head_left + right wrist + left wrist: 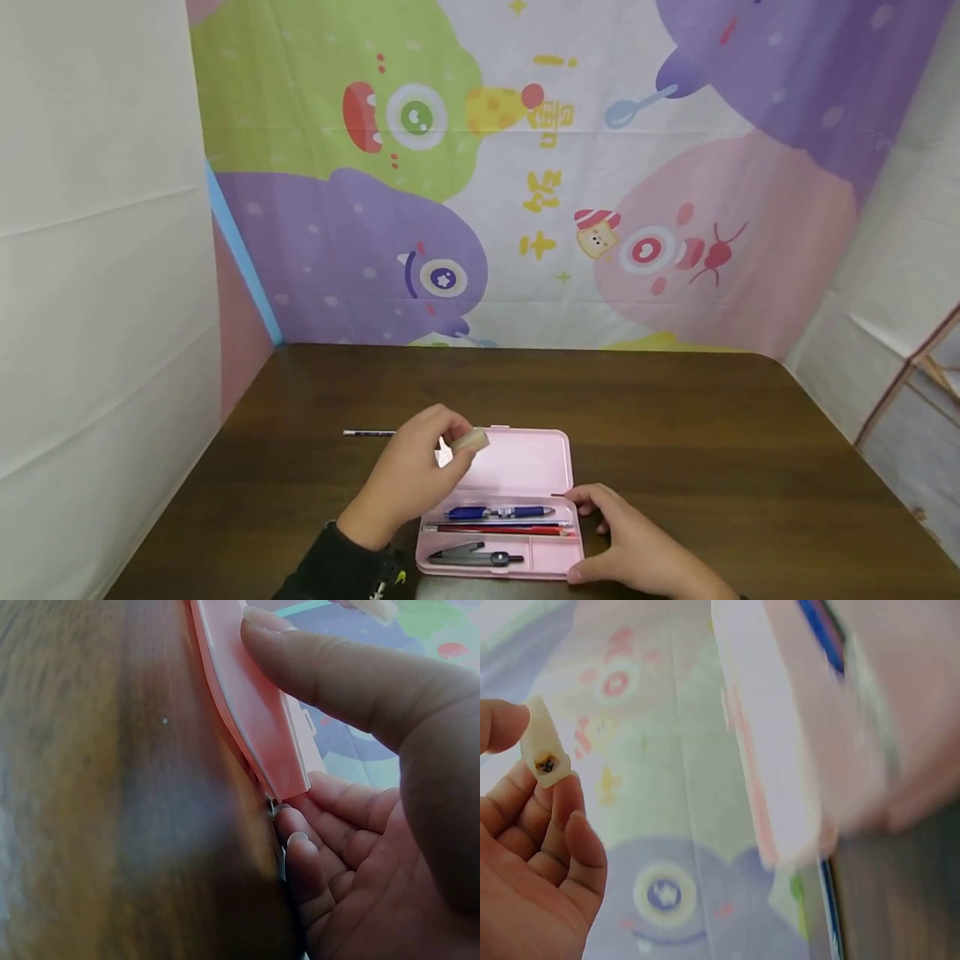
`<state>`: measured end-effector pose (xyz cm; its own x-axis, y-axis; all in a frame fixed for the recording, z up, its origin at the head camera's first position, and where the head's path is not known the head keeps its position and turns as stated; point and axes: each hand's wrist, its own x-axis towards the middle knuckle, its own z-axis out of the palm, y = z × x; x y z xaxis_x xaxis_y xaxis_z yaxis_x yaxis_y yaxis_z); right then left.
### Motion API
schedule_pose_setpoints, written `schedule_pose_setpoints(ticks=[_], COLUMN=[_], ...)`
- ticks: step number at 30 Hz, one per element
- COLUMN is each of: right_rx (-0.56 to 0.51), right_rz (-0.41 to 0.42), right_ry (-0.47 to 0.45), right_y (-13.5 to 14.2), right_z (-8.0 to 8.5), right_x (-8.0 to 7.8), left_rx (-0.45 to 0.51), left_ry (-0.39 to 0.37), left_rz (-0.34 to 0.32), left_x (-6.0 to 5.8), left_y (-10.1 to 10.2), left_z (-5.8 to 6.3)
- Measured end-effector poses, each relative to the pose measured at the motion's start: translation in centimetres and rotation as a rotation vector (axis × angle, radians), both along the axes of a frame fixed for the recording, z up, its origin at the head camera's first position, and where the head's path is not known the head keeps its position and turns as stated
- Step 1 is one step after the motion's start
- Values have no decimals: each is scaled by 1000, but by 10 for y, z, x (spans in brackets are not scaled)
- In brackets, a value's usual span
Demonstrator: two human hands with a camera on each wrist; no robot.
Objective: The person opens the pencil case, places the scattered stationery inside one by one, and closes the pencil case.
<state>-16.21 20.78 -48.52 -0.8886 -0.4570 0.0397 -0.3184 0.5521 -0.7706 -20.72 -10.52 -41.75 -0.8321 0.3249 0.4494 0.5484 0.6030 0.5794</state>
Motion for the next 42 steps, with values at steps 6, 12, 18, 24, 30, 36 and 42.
schedule_pose_setpoints(ticks=[6, 12, 18, 24, 30, 36, 42], right_rx=[-8, -10, -23, -28, -40, -51, -53], right_rz=[15, 21, 23, 39, 45, 46, 33], right_ry=[37, 43, 44, 59, 33, 36, 19], right_y=[-1, 1, 5, 5, 4, 3, 3], right_z=[0, 1, 1, -1, 0, 1, 1], right_x=[-2, -1, -1, -3, -4, -4, -2], left_rx=[-9, -29, -127, -261, -394, -453, -492], left_ry=[-110, -106, -76, 112, 271, 287, 266], left_rz=[-111, -213, -234, -243, -282, -289, -238], left_x=[14, 33, 42, 48, 54, 57, 59], left_y=[23, 51, 72, 83, 89, 95, 97], left_z=[-2, -2, -7, -13, -15, -23, -29])
